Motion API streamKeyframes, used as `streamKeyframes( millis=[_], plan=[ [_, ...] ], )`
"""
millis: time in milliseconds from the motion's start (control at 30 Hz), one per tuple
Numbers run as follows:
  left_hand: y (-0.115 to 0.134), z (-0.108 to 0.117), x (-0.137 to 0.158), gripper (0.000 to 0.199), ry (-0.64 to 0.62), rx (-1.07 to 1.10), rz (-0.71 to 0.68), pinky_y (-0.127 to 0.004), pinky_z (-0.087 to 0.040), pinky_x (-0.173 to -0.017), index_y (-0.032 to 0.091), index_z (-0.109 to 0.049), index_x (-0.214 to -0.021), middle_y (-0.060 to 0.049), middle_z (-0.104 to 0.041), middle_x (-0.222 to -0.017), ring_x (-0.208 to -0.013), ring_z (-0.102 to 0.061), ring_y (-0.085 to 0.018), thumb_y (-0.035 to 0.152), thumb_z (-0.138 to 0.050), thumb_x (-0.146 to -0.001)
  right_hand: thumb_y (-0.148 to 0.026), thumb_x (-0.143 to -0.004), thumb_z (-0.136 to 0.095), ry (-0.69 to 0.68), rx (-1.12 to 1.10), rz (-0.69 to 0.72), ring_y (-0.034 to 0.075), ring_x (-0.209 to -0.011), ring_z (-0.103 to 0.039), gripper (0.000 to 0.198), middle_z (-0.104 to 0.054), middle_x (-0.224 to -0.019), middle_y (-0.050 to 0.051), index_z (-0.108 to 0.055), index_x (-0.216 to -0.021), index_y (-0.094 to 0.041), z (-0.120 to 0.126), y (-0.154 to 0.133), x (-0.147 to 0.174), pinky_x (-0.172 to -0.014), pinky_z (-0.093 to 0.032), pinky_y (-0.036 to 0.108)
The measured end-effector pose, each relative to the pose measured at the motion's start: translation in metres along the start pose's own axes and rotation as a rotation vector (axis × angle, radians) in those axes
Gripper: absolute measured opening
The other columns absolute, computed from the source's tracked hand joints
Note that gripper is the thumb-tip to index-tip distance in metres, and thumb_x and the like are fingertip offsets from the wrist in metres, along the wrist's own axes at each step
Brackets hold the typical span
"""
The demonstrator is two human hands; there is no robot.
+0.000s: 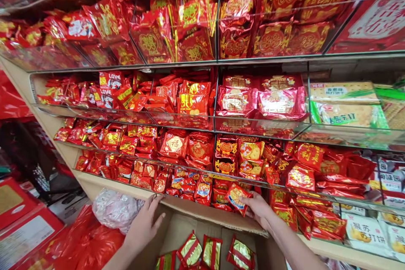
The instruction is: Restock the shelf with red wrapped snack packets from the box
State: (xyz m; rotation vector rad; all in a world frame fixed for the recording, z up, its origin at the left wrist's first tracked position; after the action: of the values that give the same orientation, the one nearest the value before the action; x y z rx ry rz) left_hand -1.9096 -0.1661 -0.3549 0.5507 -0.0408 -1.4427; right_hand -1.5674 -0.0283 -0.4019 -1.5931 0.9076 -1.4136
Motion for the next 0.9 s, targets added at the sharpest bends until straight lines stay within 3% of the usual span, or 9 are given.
streamKeyframes(
  millis=[233, 533, 700, 900],
  plan=[
    [0.003, 0.001, -0.002, 0.042, -0.023, -0.095, 0.003, -0.038, -0.039, -0.088, 0.022, -0.032, -0.124, -0.009, -0.034, -0.123, -0.108, -0.046, -0.022, 0.022, -0.034, -0.082, -0.018, -0.05, -0.072, -0.084, -0.152, -0.028, 0.013, -0.061, -0.06, 0.044, -0.064, -0.073, 0.002, -0.047, -0.086, -0.019, -0.009, 0.008, 0.002, -0.055, -0.044, 0.023],
    [0.007, -0.001, -0.003, 0.039, -0.01, -0.171, 0.005, -0.036, -0.043, -0.082, 0.021, -0.036, -0.121, -0.01, -0.036, -0.122, -0.102, -0.049, -0.022, 0.022, -0.034, -0.082, -0.021, -0.052, -0.074, -0.045, -0.15, 0.004, 0.01, -0.059, -0.057, 0.038, -0.063, -0.071, 0.001, -0.051, -0.082, -0.017, -0.005, 0.012, 0.003, -0.052, -0.042, 0.02],
    [0.004, -0.003, -0.004, 0.039, 0.006, -0.181, -0.011, -0.037, -0.041, -0.085, 0.021, -0.035, -0.121, -0.009, -0.037, -0.121, -0.103, -0.049, -0.021, 0.022, -0.034, -0.082, -0.03, -0.058, -0.069, 0.101, -0.147, 0.131, 0.01, -0.06, -0.054, 0.033, -0.062, -0.077, 0.001, -0.05, -0.082, -0.018, 0.003, -0.001, -0.016, -0.049, -0.041, 0.02],
    [0.0, -0.007, -0.003, 0.041, 0.031, -0.234, -0.013, -0.037, -0.04, -0.087, 0.019, -0.036, -0.122, -0.011, -0.038, -0.122, -0.11, -0.045, -0.023, 0.021, -0.035, -0.081, -0.021, -0.073, -0.055, 0.295, -0.007, 0.313, 0.012, -0.074, -0.054, 0.009, -0.057, -0.083, 0.001, -0.05, -0.077, -0.015, 0.005, -0.017, -0.05, -0.061, -0.044, 0.023]
  ],
)
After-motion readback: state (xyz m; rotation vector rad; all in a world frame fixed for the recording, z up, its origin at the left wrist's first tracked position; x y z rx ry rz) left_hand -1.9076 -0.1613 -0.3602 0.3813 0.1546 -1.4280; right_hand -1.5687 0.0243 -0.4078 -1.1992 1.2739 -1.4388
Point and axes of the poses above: each hand's wrist, its own x-axis away from the middle knuckle, its own z-axis out of the back of the hand, y = z × x, the point moved 6 cm from there along -x, towards the middle knuckle
